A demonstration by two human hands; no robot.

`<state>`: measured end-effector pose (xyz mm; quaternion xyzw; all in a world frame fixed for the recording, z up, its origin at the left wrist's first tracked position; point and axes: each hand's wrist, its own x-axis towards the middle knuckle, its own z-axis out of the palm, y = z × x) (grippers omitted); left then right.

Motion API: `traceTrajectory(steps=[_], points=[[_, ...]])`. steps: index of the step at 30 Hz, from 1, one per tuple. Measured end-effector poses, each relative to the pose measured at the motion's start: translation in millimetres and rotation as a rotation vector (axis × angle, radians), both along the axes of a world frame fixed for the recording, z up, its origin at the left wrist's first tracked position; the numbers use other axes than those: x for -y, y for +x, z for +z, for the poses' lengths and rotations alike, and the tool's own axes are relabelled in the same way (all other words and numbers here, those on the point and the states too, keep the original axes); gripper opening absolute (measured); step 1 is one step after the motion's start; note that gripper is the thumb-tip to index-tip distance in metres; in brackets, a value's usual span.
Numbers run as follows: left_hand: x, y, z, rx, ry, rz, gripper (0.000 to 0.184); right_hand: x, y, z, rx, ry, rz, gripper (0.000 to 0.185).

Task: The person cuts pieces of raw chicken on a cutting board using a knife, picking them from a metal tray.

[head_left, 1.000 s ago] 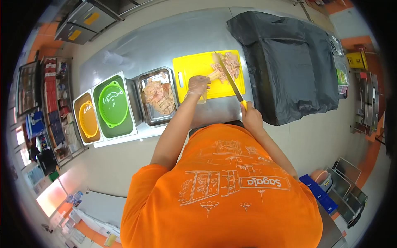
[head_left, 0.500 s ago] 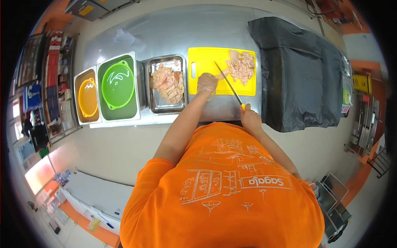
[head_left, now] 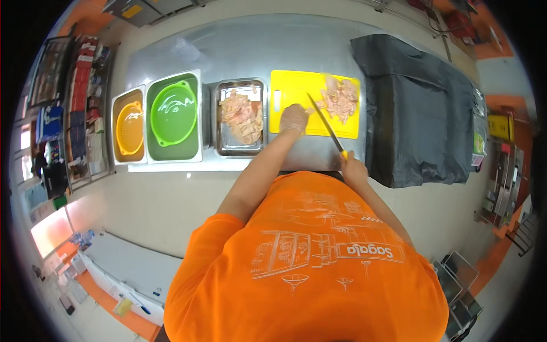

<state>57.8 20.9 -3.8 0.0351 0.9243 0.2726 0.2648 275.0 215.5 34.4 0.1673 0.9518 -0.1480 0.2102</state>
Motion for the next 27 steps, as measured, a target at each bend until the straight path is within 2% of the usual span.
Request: traceTrajectory(steps=[2,5,8,11,15,17,20,21,24,27], points=[[0.7,5.0,2.9,-0.044,0.039,-0.064,0.048,-4.9,17.8,0.7,-0.019,0.036,-0.023,0.041],[12.6,12.6,-13.1,-0.305,0.421,-0.166,0.053,-1.1,20.6,8.8,-0.112,-0.029,-0.092,0.041],[50.0,28.4,39.9,-0.468,0.325,-0.36,0.062,14.6,11.9,21.7,-0.14,-0.055,-0.07,0.039],[92.4,37.5,45.9,-0.324,0.342,-0.344,0.052,24.9,12.3,6.8,-0.063,-0.051,0.03,0.041],[158.8,36.4,58.0,-0.19,0.095,-0.096,0.03,29.3,14.8,0.0,-0.009,-0.025,0.043,0.041],[193.2,37.5,29.4,-0.402,0.042,0.126,0.022,20.5,18.5,-8.9,-0.027,0.001,0.003,0.042],[229.2,29.1,18.0,-0.423,0.05,0.329,0.019,14.9,12.6,-6.8,-0.063,0.044,-0.099,0.043],[231.2,23.5,16.7,-0.435,-0.033,0.251,0.017,15.5,8.7,-5.0,-0.057,0.036,-0.129,0.042],[219.6,22.6,14.3,-0.438,0.081,0.138,0.022,21.8,-3.5,-4.3,-0.026,0.019,-0.135,0.041],[208.3,10.4,5.8,-0.46,-0.109,-0.001,0.032,35.8,-15.0,-0.1,-0.051,0.017,-0.164,0.04]])
